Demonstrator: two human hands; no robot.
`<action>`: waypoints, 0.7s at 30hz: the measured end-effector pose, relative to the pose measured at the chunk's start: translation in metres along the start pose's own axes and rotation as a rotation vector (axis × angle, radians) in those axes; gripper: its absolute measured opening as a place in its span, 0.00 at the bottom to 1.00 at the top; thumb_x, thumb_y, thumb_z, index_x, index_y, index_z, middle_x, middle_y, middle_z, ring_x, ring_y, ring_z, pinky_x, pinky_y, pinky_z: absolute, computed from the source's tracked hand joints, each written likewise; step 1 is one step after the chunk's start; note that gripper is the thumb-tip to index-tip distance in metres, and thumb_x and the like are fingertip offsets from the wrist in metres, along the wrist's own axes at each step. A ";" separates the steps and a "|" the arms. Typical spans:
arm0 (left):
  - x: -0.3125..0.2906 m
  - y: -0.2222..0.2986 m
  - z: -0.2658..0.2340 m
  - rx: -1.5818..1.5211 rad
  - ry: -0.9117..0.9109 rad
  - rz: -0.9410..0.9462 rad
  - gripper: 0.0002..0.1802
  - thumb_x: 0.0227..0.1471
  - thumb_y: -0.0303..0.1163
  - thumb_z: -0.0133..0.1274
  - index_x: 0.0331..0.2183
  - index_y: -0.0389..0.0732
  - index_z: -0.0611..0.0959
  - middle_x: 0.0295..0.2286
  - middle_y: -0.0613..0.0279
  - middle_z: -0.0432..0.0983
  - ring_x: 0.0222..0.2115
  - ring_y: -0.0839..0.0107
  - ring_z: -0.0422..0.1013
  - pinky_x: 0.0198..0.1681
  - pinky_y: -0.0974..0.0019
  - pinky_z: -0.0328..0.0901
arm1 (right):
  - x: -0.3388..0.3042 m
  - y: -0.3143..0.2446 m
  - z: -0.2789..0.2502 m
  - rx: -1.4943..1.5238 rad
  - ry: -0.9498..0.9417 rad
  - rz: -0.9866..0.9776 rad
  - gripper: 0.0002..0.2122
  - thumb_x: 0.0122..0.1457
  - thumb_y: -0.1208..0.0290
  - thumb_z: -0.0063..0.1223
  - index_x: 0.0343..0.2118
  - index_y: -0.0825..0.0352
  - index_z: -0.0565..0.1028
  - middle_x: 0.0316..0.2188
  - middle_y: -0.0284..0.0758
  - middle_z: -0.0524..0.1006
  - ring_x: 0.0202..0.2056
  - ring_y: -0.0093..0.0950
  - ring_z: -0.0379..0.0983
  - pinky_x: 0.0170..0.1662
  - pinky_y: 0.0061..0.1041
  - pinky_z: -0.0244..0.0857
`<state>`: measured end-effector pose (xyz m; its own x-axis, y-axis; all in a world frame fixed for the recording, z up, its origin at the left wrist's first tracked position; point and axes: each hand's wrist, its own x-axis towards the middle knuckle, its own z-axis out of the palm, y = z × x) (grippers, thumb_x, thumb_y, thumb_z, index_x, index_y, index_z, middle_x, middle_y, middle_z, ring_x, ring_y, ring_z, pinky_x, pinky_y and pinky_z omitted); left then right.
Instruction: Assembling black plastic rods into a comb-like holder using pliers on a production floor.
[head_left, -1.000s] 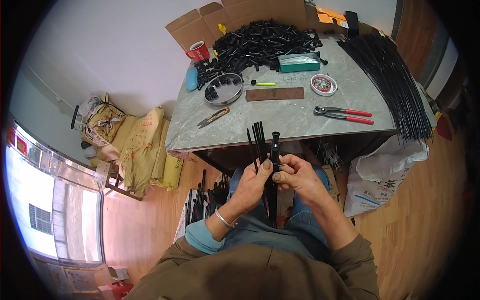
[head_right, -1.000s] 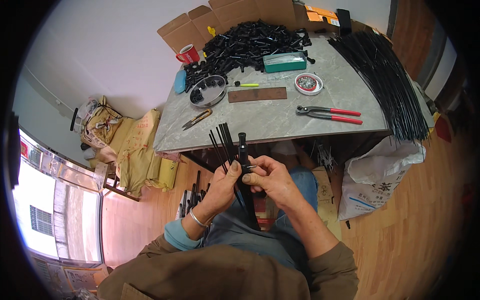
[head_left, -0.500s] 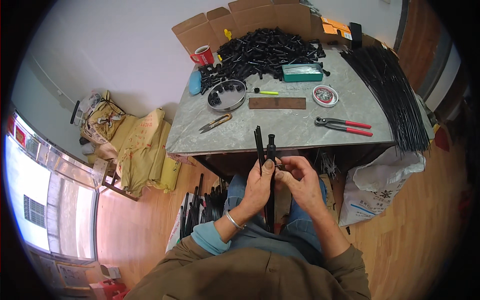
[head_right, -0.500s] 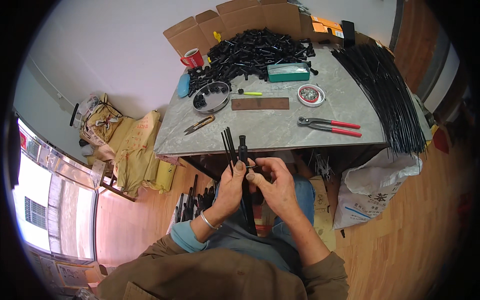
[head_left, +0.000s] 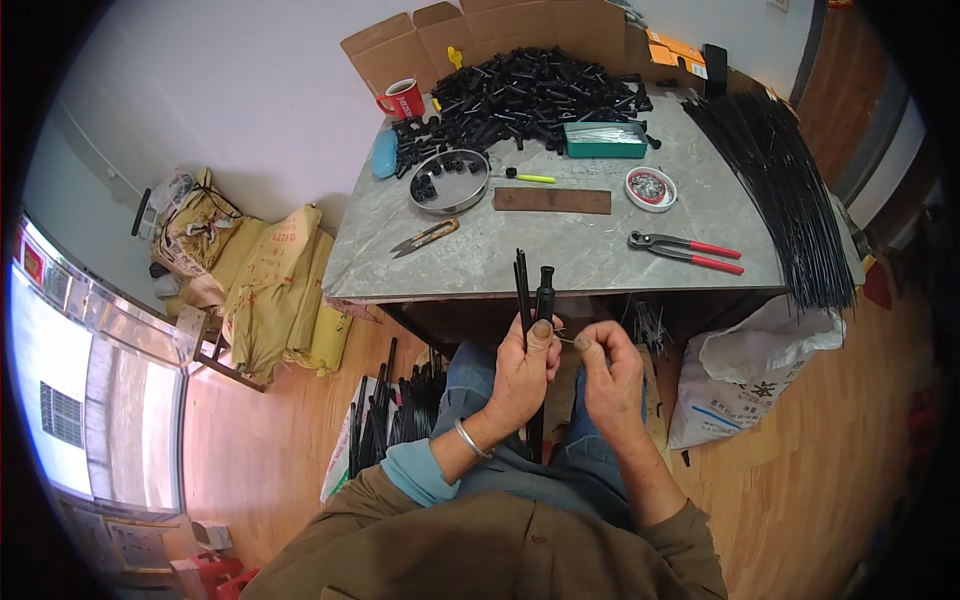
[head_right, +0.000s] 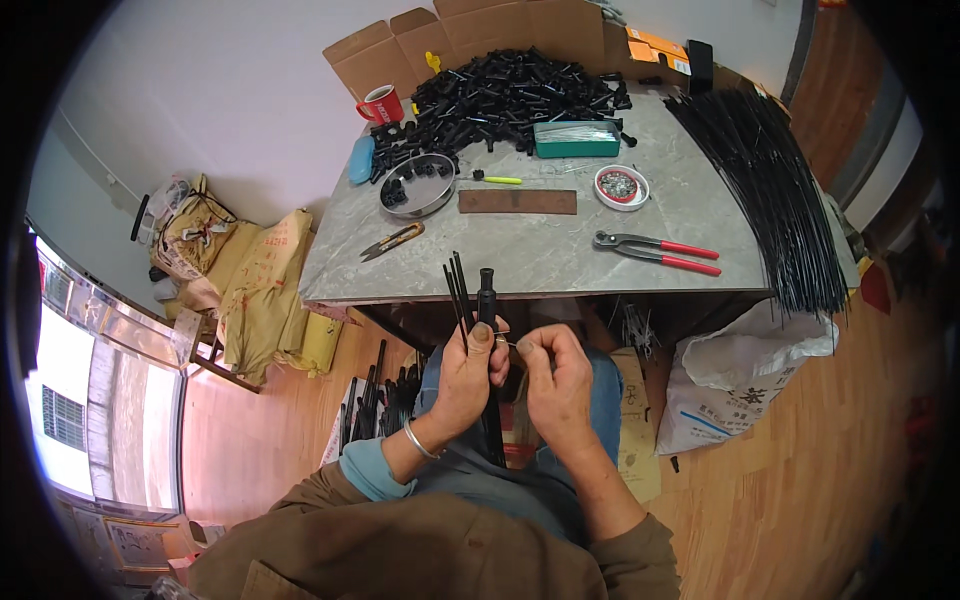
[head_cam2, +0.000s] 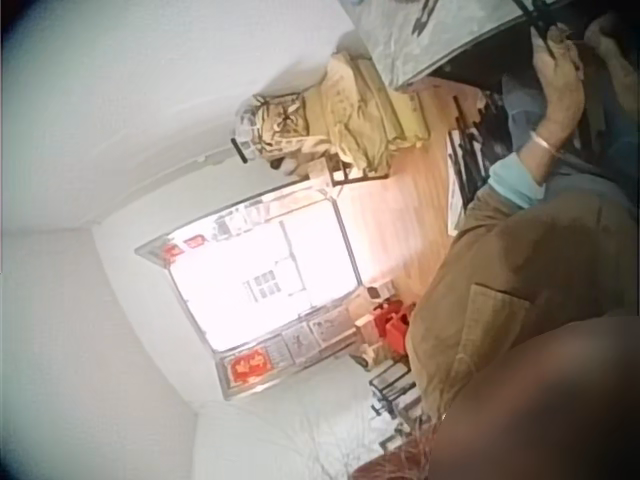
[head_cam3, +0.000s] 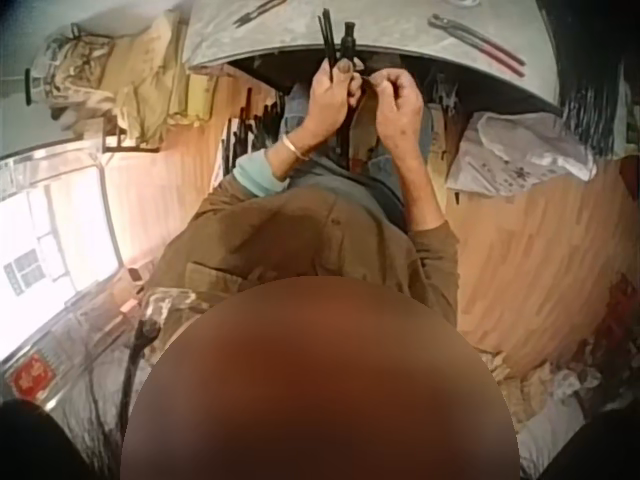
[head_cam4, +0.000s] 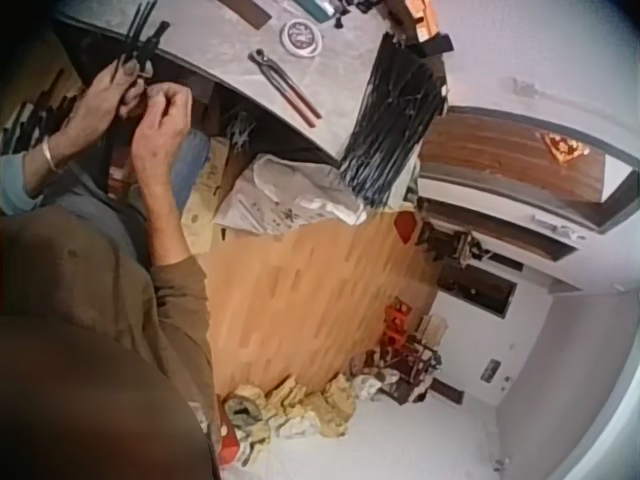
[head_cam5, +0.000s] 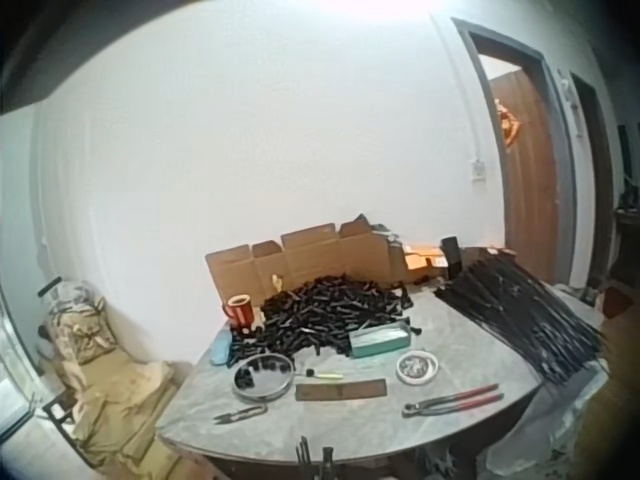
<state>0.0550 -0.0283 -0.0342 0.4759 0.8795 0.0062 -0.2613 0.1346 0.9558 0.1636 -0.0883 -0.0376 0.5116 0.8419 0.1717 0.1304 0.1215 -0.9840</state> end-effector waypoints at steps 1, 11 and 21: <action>0.000 0.000 0.001 0.010 -0.001 0.012 0.18 0.62 0.45 0.41 0.38 0.38 0.71 0.18 0.72 0.61 0.17 0.85 0.56 0.19 0.79 0.54 | 0.008 -0.001 0.001 -0.008 0.008 -0.021 0.07 0.61 0.71 0.49 0.30 0.69 0.71 0.23 0.24 0.68 0.26 0.13 0.60 0.30 0.14 0.57; -0.001 -0.003 -0.003 -0.047 -0.067 -0.005 0.17 0.61 0.43 0.44 0.39 0.36 0.70 0.18 0.71 0.62 0.18 0.82 0.60 0.20 0.78 0.57 | 0.021 0.023 -0.023 0.086 -0.173 0.140 0.10 0.62 0.66 0.48 0.28 0.67 0.71 0.26 0.30 0.73 0.27 0.19 0.67 0.35 0.20 0.62; -0.001 -0.011 -0.026 -0.200 -0.192 -0.133 0.20 0.61 0.45 0.44 0.36 0.34 0.71 0.17 0.65 0.63 0.13 0.78 0.60 0.17 0.72 0.60 | 0.140 0.025 -0.155 -1.220 -0.101 -0.526 0.08 0.46 0.69 0.58 0.27 0.65 0.72 0.31 0.36 0.72 0.40 0.37 0.66 0.43 0.37 0.57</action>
<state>0.0351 -0.0191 -0.0521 0.6618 0.7485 -0.0412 -0.3372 0.3463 0.8754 0.3701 -0.0490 -0.0304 0.1078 0.8819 0.4590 0.9910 -0.0587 -0.1201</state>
